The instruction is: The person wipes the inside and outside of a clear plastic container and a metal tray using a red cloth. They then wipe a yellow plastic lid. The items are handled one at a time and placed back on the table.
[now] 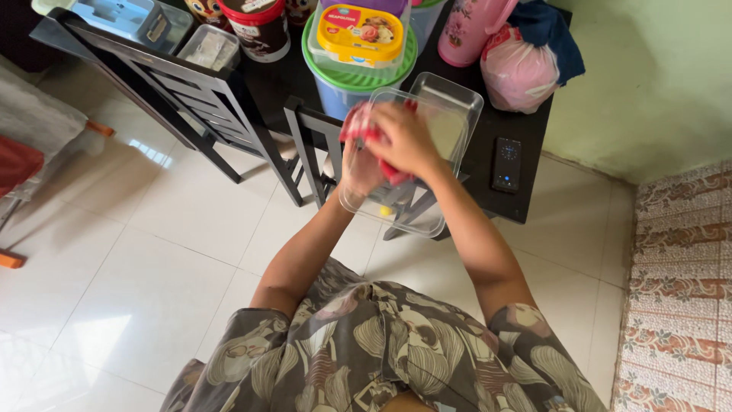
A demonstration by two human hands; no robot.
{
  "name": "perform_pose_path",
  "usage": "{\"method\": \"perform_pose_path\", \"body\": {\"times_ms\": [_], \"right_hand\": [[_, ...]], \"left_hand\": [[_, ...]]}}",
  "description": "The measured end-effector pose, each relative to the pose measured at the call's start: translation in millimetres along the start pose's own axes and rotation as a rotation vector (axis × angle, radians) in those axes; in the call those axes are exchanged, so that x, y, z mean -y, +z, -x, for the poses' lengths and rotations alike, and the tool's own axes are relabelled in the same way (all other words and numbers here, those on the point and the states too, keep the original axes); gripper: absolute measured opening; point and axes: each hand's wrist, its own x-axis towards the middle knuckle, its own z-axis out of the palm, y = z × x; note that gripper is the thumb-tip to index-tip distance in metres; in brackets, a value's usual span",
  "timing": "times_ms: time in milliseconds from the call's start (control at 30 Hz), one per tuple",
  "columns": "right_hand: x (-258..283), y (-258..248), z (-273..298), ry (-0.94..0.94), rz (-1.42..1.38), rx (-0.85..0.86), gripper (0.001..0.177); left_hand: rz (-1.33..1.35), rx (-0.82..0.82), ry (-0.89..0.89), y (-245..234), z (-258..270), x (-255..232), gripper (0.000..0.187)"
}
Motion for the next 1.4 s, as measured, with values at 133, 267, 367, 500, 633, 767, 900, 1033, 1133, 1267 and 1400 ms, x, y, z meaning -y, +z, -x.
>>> {"method": "perform_pose_path", "body": {"times_ms": [133, 267, 367, 500, 633, 767, 900, 1033, 1133, 1267, 1400], "right_hand": [[-42.4, 2.7, -11.7, 0.542, 0.052, -0.029, 0.027], [-26.1, -3.2, 10.1, 0.474, 0.131, -0.096, 0.032], [24.4, -6.1, 38.3, 0.218, -0.122, 0.055, 0.037], [43.2, -26.3, 53.8, 0.015, -0.067, 0.091, 0.049], [19.5, -45.2, 48.0, 0.28, 0.203, -0.145, 0.033], [45.3, -28.9, 45.6, 0.358, -0.139, -0.136, 0.028], [89.8, -6.4, 51.7, -0.1, -0.092, -0.106, 0.041], [65.1, -22.4, 42.1, 0.171, -0.039, -0.132, 0.037], [49.1, -30.0, 35.8, 0.309, -0.045, -0.34, 0.047], [81.6, -15.7, 45.5, 0.142, -0.081, -0.051, 0.041], [90.8, -17.5, 51.8, -0.041, -0.137, -0.131, 0.046]], "left_hand": [[-0.312, 0.11, -0.221, 14.7, 7.9, -1.1, 0.067], [-0.293, 0.109, -0.191, 19.3, 5.9, 7.8, 0.074], [0.243, 0.045, 0.045, 21.0, 6.1, 11.5, 0.069], [-0.281, 0.312, -0.182, 28.2, 7.6, 13.1, 0.069], [-0.466, -0.044, -0.119, 25.5, 12.7, 21.8, 0.071], [-0.673, -0.008, -0.011, 22.2, 3.2, 32.7, 0.071], [-0.389, 0.159, -0.181, 37.8, 2.0, 26.4, 0.079], [-0.146, 0.13, -0.223, 59.7, 20.0, 27.4, 0.097], [-0.056, -0.031, -0.174, 66.7, 23.8, 37.5, 0.107], [-0.208, 0.343, -0.286, 73.3, 13.9, 38.0, 0.095], [-0.217, 0.253, -0.226, 90.0, 9.1, 27.4, 0.094]]}}
